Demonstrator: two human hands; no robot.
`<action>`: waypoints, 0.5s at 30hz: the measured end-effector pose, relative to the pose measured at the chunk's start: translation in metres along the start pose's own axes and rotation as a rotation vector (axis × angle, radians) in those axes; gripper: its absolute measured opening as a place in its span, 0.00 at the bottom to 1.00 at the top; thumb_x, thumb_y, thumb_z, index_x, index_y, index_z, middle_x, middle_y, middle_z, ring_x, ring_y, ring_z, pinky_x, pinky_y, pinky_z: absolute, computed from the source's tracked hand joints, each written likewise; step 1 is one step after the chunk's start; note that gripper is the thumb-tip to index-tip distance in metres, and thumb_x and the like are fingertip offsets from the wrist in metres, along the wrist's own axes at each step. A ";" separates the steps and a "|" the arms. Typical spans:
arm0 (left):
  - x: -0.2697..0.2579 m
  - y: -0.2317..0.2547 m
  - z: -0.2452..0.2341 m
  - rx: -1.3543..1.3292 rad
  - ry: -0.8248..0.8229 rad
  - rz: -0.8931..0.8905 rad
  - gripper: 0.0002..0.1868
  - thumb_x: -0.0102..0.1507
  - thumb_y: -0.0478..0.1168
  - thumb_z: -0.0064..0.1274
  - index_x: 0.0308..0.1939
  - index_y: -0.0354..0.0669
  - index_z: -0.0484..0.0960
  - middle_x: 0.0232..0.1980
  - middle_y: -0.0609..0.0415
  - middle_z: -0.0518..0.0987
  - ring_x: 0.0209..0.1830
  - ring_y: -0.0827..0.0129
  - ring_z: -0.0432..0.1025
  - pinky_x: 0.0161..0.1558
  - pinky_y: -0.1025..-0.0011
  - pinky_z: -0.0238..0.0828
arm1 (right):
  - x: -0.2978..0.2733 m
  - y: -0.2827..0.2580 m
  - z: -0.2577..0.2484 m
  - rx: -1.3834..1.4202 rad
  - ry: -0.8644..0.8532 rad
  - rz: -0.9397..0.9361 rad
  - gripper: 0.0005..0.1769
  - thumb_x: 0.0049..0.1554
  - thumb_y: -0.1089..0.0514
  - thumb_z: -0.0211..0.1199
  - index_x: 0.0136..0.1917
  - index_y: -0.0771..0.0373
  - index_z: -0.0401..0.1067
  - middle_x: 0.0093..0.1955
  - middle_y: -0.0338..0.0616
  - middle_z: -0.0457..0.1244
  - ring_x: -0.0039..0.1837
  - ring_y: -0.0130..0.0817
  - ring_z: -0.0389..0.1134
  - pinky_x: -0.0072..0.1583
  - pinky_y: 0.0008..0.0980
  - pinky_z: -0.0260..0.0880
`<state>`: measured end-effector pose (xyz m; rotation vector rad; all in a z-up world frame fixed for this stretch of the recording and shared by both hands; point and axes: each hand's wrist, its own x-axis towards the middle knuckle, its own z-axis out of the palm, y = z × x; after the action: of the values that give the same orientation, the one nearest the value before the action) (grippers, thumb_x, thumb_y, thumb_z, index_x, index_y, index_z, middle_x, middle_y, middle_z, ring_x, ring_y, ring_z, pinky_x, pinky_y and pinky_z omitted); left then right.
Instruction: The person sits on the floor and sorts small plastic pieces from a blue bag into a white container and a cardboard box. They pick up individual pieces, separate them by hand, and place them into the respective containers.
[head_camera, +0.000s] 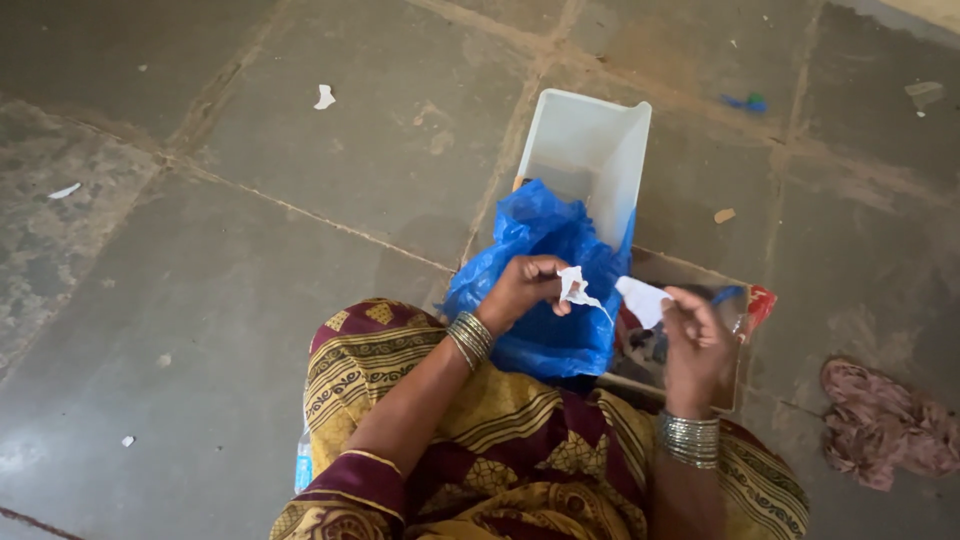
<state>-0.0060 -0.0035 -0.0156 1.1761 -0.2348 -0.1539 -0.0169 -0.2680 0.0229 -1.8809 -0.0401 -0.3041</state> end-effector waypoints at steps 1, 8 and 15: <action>0.001 -0.001 0.000 -0.009 -0.006 0.005 0.05 0.68 0.31 0.53 0.45 0.31 0.82 0.37 0.52 0.82 0.33 0.72 0.79 0.37 0.73 0.80 | 0.002 0.004 -0.004 -0.036 0.027 -0.025 0.12 0.62 0.63 0.67 0.59 0.62 0.77 0.51 0.42 0.71 0.45 0.21 0.69 0.46 0.19 0.69; 0.001 -0.004 0.000 -0.003 -0.005 -0.022 0.06 0.68 0.30 0.53 0.45 0.31 0.82 0.37 0.51 0.83 0.32 0.72 0.79 0.36 0.74 0.79 | 0.026 0.053 -0.041 -0.759 -0.044 -0.071 0.08 0.60 0.64 0.66 0.51 0.54 0.82 0.50 0.43 0.72 0.48 0.35 0.71 0.49 0.33 0.72; 0.002 -0.009 0.000 0.054 -0.096 -0.093 0.06 0.66 0.30 0.54 0.45 0.29 0.83 0.35 0.51 0.84 0.30 0.72 0.78 0.34 0.73 0.78 | 0.014 0.010 -0.018 -0.398 -0.228 -0.137 0.12 0.62 0.53 0.63 0.59 0.52 0.77 0.61 0.37 0.70 0.54 0.29 0.71 0.47 0.29 0.72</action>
<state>-0.0041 -0.0071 -0.0240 1.2354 -0.2708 -0.2873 -0.0047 -0.2896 0.0225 -2.3073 -0.2820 -0.1983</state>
